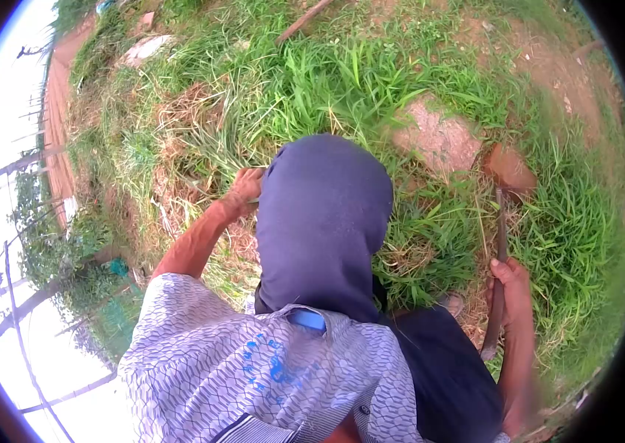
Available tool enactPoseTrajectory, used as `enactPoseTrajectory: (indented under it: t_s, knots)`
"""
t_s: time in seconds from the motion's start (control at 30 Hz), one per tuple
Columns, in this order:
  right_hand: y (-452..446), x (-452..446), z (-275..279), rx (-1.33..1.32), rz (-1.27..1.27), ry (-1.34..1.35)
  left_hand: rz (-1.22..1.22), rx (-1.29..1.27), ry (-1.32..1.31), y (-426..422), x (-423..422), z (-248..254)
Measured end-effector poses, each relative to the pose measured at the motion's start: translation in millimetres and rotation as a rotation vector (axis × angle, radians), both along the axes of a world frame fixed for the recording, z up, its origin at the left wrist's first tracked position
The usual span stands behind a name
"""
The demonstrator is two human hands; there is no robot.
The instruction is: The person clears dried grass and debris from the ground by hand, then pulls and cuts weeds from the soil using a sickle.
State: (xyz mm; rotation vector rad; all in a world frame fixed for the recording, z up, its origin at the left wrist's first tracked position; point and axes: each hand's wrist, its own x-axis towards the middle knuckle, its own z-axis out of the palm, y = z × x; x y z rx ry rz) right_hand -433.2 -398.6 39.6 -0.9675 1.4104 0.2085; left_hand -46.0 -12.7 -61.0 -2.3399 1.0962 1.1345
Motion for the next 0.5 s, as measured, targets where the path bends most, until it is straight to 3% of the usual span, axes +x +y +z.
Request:
enactPoseTrajectory:
  t_s: [0.07, 0.1, 0.13, 0.27, 0.33, 0.43, 0.5]
  knots:
    - [-2.1, 1.9, -2.4, 0.026, 0.029, 0.005, -0.335, -0.112, -0.351, 25.4, 26.5, -16.0]
    - [-2.4, 1.1, -3.3, 0.053, 0.038, 0.007, -0.156, 0.025, -0.471, 28.4, 31.8, -6.7]
    - [-4.4, 1.9, -4.4, 0.061, 0.058, 0.017, -0.079, -0.035, -0.621, 46.2, 34.7, -5.9]
    - [-7.8, 2.0, -4.1, 0.066, 0.067, 0.034, 0.007, -0.153, -0.441, 87.3, 39.8, 5.3]
    - [-8.4, 1.0, -6.6, 0.062, 0.087, 0.042, 0.371, -0.42, -0.011, 87.9, 40.4, 23.1]
    - [-6.9, 3.0, -6.2, 0.044, 0.102, 0.056, 0.218, -0.298, -0.148, 95.8, 51.0, 30.6]
    - [-5.6, 7.5, -2.6, 0.033, 0.1, 0.067, 0.124, -0.367, -0.263, 93.6, 48.9, 30.6]
